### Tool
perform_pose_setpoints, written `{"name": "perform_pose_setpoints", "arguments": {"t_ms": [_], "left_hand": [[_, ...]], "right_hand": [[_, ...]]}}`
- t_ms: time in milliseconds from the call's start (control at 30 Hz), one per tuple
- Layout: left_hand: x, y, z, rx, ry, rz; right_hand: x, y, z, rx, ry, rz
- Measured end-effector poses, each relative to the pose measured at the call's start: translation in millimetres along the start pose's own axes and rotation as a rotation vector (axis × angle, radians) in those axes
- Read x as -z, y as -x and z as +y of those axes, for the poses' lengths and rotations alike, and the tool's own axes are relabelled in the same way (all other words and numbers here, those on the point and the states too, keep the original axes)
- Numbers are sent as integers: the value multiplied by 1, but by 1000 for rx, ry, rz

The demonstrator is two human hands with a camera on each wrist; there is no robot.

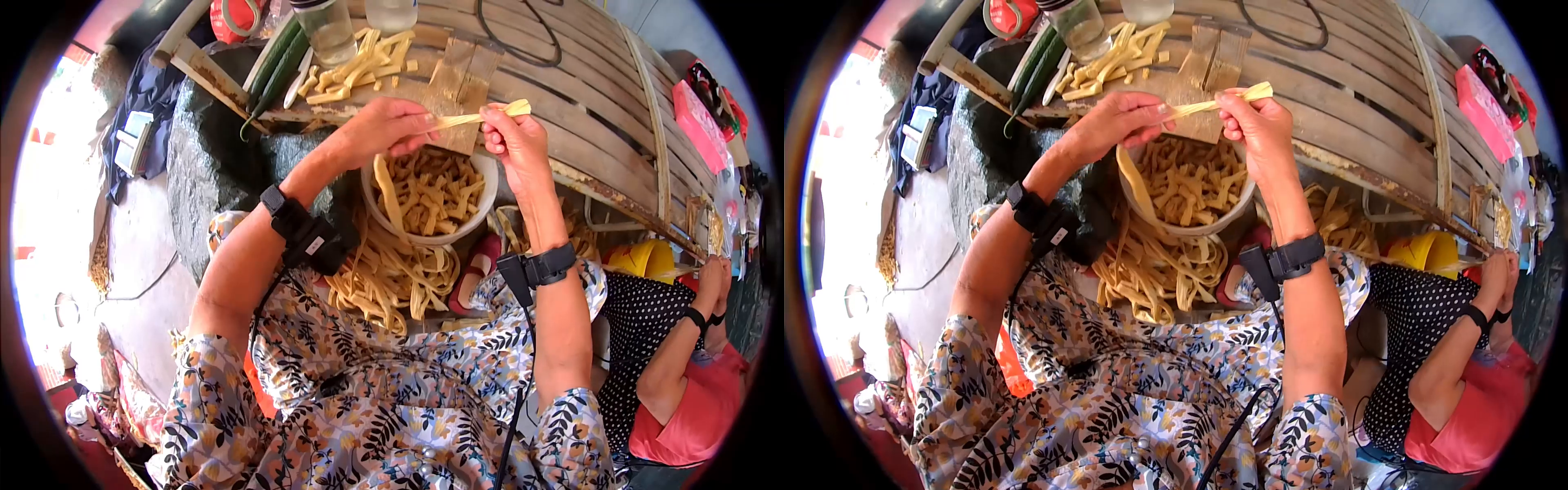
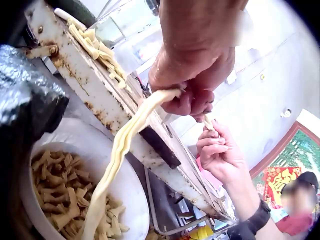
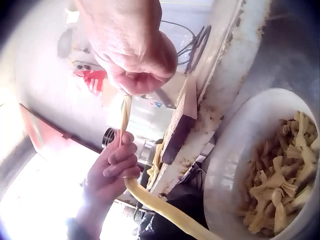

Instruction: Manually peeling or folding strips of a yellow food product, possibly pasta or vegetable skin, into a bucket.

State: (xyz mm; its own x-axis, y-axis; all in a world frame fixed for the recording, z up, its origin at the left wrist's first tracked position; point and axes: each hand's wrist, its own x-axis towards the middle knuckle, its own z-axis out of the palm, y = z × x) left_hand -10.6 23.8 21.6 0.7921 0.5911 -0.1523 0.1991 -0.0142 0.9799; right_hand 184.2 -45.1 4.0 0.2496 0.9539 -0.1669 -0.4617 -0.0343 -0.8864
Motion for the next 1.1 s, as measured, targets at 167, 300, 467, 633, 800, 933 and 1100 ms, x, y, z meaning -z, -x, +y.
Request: {"name": "perform_pose_setpoints", "arguments": {"t_ms": [167, 300, 467, 633, 800, 933, 1100], "left_hand": [[28, -35, 0, -142, -247, 225], [37, -64, -9, -220, -305, 402], [37, -75, -15, -187, -307, 477], [39, -80, -23, -281, -285, 514], [37, -86, -43, -237, -398, 566], [37, -72, -45, -170, -445, 662], [42, -33, -27, -223, -308, 488]], "right_hand": [[3, -32, -9, 113, -94, 92], [2, -50, -5, 169, -127, 154], [5, -59, 4, 181, -130, 178], [1, -60, 5, 172, -119, 193], [5, -64, 19, 180, 87, 227], [9, -45, 22, 224, 347, 286], [17, -1, 11, 148, 608, 95]]}}
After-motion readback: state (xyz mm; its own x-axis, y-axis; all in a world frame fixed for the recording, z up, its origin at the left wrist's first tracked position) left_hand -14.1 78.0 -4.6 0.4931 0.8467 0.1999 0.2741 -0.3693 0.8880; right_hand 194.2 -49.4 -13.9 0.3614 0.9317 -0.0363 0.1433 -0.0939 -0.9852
